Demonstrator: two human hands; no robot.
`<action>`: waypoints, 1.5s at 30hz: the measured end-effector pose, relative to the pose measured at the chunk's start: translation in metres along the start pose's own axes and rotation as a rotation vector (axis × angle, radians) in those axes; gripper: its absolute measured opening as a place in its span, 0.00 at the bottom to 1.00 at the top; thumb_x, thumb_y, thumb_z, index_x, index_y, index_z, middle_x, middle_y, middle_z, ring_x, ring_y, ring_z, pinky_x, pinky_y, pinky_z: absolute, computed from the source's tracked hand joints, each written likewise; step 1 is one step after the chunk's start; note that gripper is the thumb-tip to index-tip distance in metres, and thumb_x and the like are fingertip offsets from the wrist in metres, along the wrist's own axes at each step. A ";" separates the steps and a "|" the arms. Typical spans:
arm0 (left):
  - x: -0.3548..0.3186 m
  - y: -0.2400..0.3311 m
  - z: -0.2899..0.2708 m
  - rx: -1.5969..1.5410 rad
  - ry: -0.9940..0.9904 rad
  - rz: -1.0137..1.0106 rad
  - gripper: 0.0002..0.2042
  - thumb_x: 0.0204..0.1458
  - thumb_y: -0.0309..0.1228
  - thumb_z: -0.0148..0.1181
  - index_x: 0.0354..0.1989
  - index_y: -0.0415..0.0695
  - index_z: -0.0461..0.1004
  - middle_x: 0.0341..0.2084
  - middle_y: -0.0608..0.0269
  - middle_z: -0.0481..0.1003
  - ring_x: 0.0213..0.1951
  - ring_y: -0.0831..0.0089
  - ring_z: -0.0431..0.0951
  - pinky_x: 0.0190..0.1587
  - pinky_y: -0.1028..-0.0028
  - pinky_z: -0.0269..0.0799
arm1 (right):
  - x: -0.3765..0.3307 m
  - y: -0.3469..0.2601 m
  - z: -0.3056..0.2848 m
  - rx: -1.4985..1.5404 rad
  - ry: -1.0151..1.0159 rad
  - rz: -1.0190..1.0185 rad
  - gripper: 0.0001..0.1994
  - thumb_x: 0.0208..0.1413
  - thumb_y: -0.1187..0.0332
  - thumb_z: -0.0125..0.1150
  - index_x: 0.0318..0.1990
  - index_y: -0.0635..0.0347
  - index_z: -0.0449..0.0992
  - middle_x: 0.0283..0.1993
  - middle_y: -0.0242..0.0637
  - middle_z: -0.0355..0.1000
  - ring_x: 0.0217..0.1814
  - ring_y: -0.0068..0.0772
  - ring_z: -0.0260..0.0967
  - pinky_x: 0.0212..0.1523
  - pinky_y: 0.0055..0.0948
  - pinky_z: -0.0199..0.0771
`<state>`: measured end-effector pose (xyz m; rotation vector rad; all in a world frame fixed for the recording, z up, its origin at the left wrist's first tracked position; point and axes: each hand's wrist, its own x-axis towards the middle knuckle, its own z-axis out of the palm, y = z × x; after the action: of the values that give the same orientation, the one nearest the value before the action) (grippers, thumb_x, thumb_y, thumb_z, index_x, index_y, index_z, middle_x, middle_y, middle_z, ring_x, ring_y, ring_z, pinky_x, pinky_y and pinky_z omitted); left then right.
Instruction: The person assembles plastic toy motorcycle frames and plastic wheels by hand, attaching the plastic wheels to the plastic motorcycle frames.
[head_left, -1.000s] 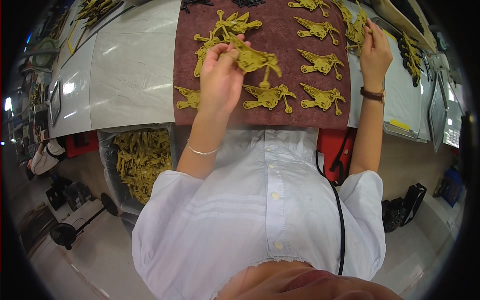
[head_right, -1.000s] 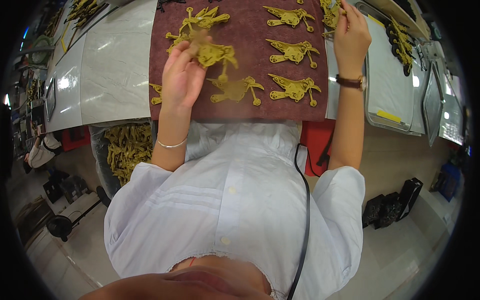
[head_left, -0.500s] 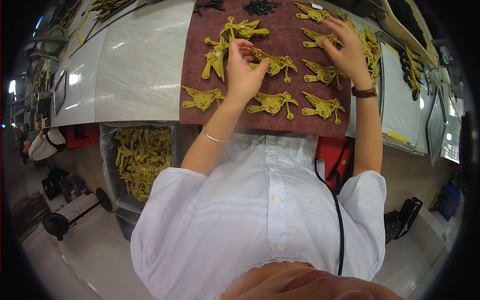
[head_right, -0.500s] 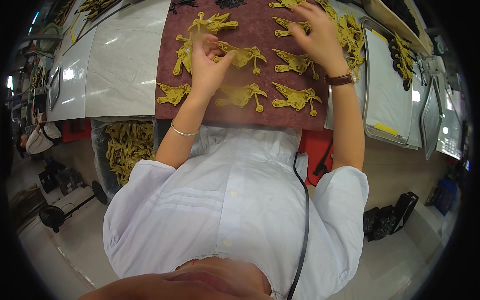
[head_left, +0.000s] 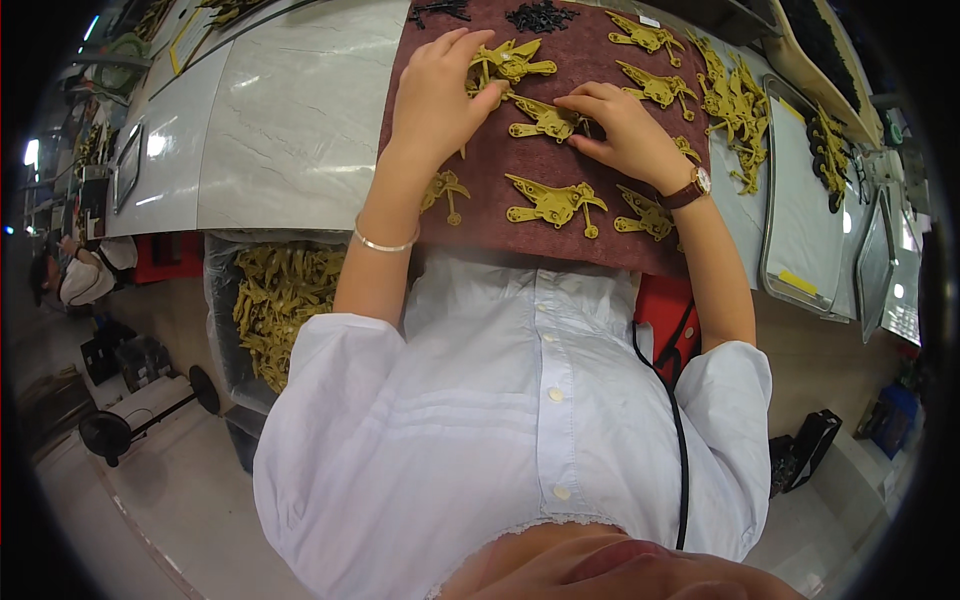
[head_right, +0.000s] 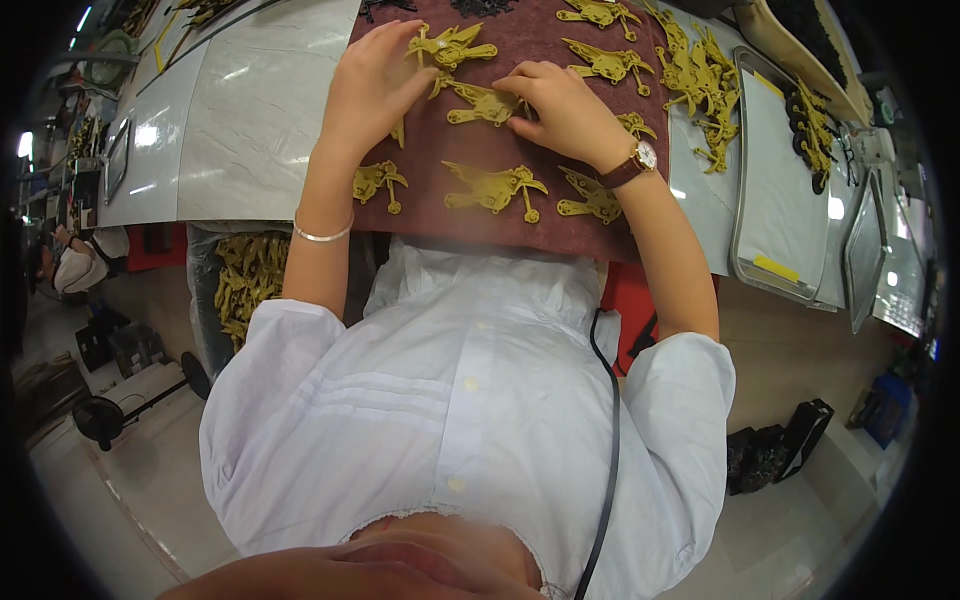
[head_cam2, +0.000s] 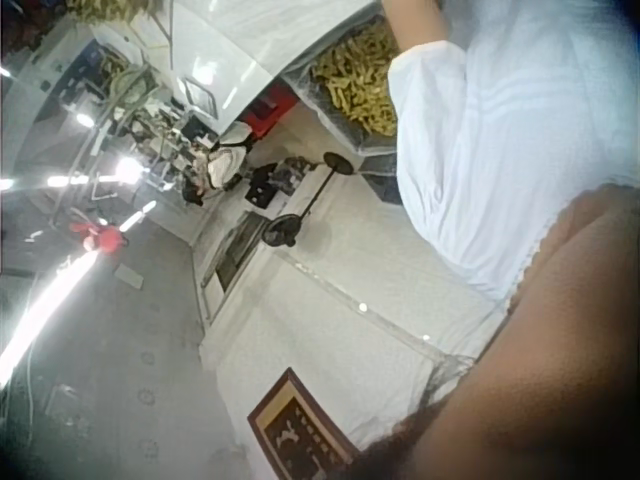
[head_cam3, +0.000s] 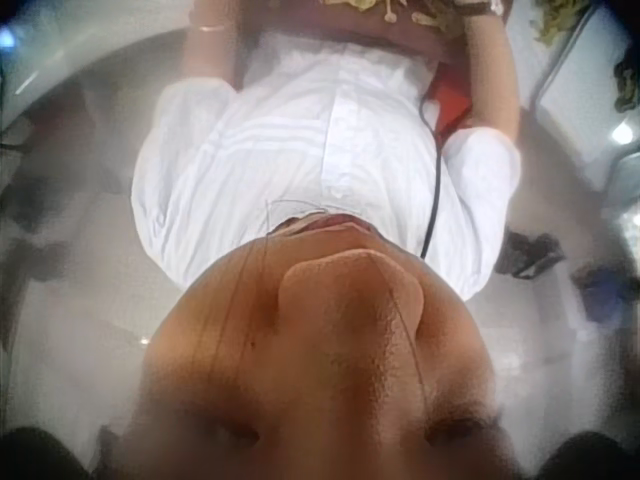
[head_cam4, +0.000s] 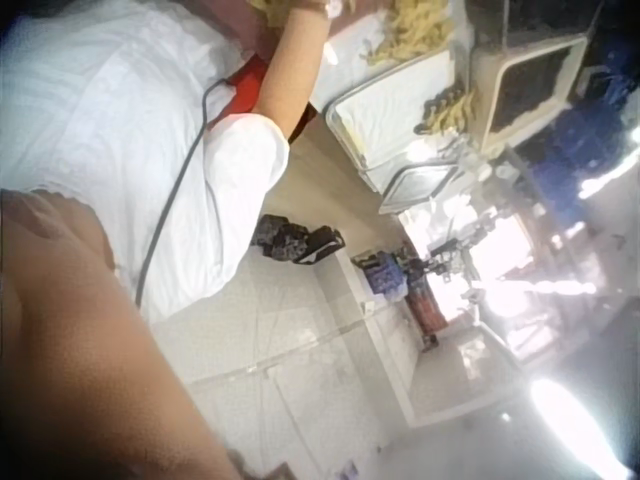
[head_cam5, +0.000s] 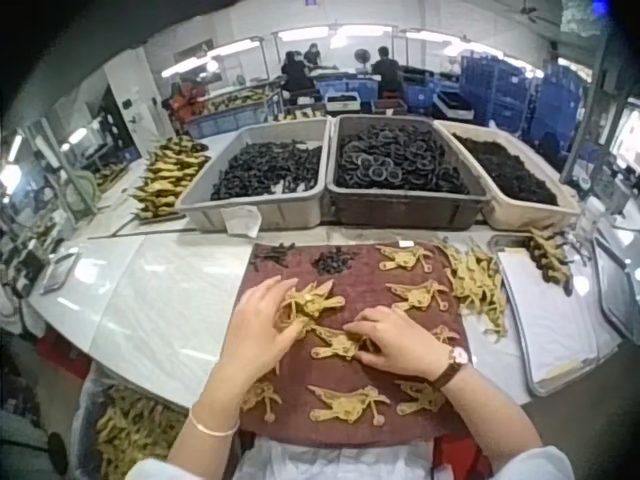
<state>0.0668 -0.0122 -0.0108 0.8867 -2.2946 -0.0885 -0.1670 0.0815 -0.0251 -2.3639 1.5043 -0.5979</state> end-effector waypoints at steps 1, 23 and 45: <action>-0.001 -0.004 0.008 0.048 -0.006 -0.011 0.24 0.44 0.36 0.66 0.53 0.47 0.72 0.49 0.57 0.74 0.48 0.57 0.75 0.50 0.63 0.72 | 0.001 -0.001 0.000 0.010 -0.011 0.005 0.22 0.46 0.71 0.65 0.52 0.59 0.73 0.49 0.39 0.70 0.53 0.41 0.67 0.54 0.37 0.66; -0.011 -0.033 -0.002 -0.166 -0.339 -0.047 0.18 0.41 0.27 0.65 0.42 0.43 0.71 0.35 0.57 0.77 0.43 0.57 0.76 0.45 0.63 0.71 | -0.010 -0.006 0.006 0.059 0.074 0.023 0.18 0.47 0.78 0.61 0.49 0.63 0.73 0.48 0.43 0.72 0.53 0.45 0.69 0.53 0.37 0.70; -0.011 -0.080 -0.019 -0.100 -0.143 0.071 0.17 0.41 0.24 0.60 0.43 0.43 0.75 0.44 0.55 0.76 0.48 0.56 0.75 0.52 0.63 0.70 | 0.055 -0.030 0.018 -0.067 0.078 0.012 0.24 0.49 0.65 0.65 0.56 0.53 0.70 0.60 0.41 0.64 0.63 0.44 0.61 0.59 0.42 0.63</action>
<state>0.1306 -0.0635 -0.0252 0.7693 -2.4283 -0.2407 -0.1136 0.0443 -0.0168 -2.4055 1.5943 -0.6544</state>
